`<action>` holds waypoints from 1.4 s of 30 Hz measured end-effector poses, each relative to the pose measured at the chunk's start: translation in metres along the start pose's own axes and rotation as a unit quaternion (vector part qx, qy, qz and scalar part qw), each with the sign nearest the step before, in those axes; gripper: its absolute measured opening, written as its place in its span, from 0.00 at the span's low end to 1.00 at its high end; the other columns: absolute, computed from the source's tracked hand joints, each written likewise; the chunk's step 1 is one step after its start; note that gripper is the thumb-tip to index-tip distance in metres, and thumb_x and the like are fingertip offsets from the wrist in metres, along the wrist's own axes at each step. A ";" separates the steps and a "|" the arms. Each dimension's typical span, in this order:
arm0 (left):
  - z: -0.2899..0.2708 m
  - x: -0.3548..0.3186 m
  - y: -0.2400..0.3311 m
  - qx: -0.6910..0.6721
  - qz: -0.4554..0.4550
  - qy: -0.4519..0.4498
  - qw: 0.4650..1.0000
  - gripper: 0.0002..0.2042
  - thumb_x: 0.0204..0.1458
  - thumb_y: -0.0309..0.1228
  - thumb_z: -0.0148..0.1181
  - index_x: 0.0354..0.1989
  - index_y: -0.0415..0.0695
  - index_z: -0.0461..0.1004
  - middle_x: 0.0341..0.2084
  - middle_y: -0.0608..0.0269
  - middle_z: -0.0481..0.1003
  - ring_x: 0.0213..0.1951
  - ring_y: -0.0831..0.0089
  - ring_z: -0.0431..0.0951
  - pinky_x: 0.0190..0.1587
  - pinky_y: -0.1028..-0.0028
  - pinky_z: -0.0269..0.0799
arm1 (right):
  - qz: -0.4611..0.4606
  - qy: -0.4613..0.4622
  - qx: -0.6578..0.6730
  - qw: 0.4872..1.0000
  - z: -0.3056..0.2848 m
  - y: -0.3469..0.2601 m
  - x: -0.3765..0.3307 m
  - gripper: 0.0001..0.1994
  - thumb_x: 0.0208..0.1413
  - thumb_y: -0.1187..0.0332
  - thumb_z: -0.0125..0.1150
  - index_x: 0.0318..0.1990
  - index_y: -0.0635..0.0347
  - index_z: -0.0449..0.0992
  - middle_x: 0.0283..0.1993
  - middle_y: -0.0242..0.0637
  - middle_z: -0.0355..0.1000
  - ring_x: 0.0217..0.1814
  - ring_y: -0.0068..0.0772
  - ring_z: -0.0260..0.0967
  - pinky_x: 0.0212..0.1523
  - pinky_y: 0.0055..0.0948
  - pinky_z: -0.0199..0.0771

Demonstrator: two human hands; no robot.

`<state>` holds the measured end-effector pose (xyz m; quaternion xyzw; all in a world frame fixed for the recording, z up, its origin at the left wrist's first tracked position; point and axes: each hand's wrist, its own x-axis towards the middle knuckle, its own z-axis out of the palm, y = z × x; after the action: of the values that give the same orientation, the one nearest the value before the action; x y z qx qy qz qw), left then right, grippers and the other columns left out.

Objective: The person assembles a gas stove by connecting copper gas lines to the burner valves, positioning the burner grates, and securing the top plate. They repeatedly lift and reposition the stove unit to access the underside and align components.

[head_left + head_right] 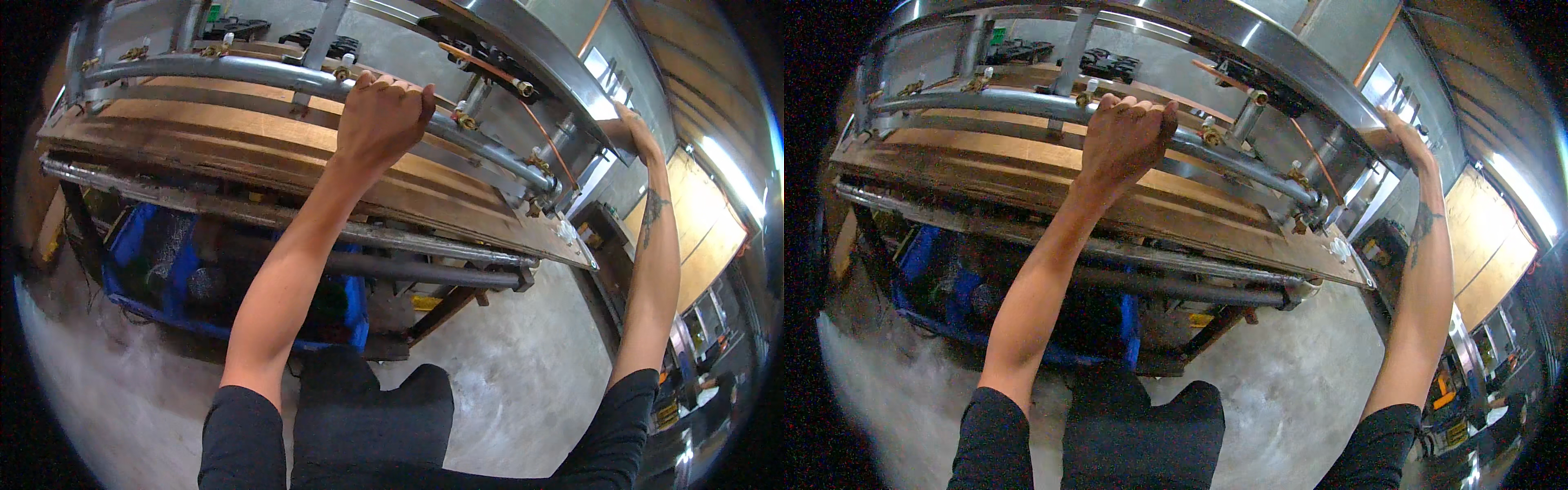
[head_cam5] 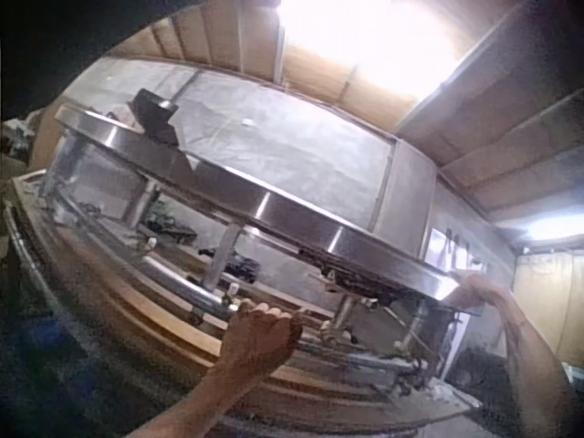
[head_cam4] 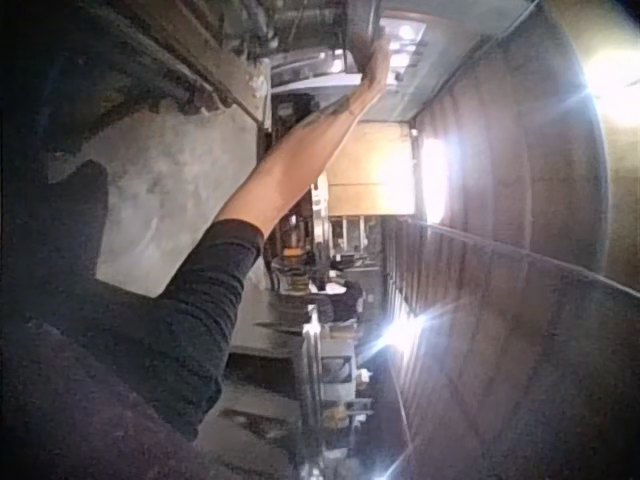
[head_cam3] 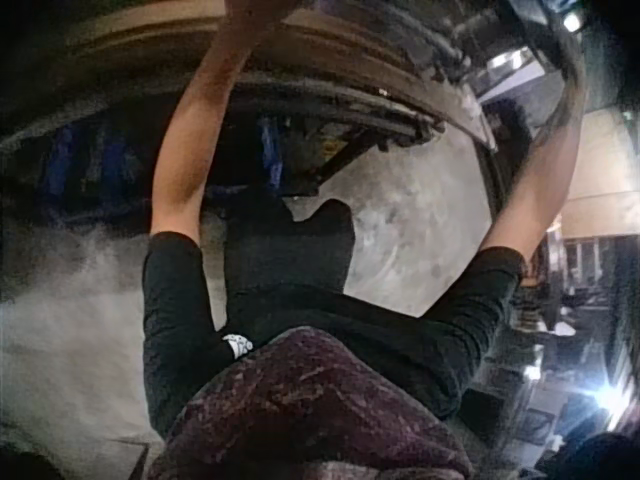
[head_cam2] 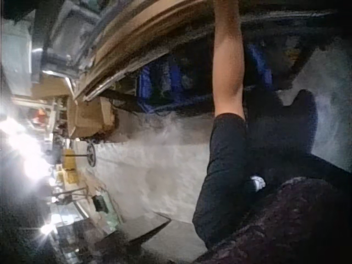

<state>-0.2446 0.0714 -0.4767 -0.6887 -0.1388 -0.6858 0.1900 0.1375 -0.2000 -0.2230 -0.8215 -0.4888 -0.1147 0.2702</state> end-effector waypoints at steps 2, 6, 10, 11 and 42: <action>-0.001 0.001 0.001 0.022 -0.002 -0.022 1.000 0.21 0.69 0.39 0.49 0.22 0.47 0.76 0.20 0.58 0.78 0.26 0.59 0.80 0.39 0.58 0.70 | -0.042 0.012 0.005 0.999 0.001 0.001 -0.001 0.30 0.73 0.47 0.46 0.72 0.59 0.67 0.76 0.36 0.62 0.78 0.32 0.56 0.78 0.33 0.50; -0.002 0.004 0.004 0.054 0.007 -0.053 0.997 0.21 0.65 0.36 0.53 0.17 0.47 0.78 0.20 0.58 0.80 0.28 0.61 0.83 0.41 0.59 0.72 | -0.070 0.018 0.002 0.997 0.004 0.002 -0.002 0.31 0.69 0.45 0.50 0.71 0.55 0.69 0.72 0.43 0.66 0.76 0.38 0.59 0.74 0.35 0.55; -0.004 0.006 0.004 0.085 0.024 -0.071 0.994 0.22 0.66 0.36 0.52 0.17 0.46 0.76 0.18 0.58 0.78 0.25 0.60 0.80 0.40 0.60 0.71 | -0.118 0.063 -0.024 0.991 0.015 0.001 -0.014 0.30 0.69 0.45 0.50 0.70 0.55 0.70 0.71 0.43 0.67 0.74 0.38 0.60 0.74 0.36 0.55; -0.005 0.006 0.004 0.079 0.026 -0.064 0.995 0.22 0.66 0.36 0.52 0.16 0.46 0.76 0.18 0.58 0.78 0.25 0.60 0.80 0.39 0.60 0.71 | -0.123 0.047 -0.032 0.991 0.018 0.001 -0.019 0.30 0.69 0.45 0.50 0.70 0.55 0.70 0.71 0.44 0.67 0.74 0.39 0.60 0.73 0.36 0.56; -0.001 0.004 0.002 0.104 0.039 -0.098 0.989 0.20 0.70 0.37 0.49 0.26 0.40 0.76 0.18 0.49 0.72 0.23 0.51 0.74 0.30 0.56 0.65 | -0.089 0.099 -0.028 0.991 0.071 0.015 -0.050 0.27 0.69 0.46 0.48 0.63 0.58 0.73 0.62 0.48 0.71 0.65 0.43 0.66 0.66 0.41 0.61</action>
<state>-0.2446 0.0691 -0.4731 -0.7341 -0.2001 -0.5887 0.2728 0.1200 -0.2033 -0.3095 -0.7664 -0.5275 -0.2332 0.2827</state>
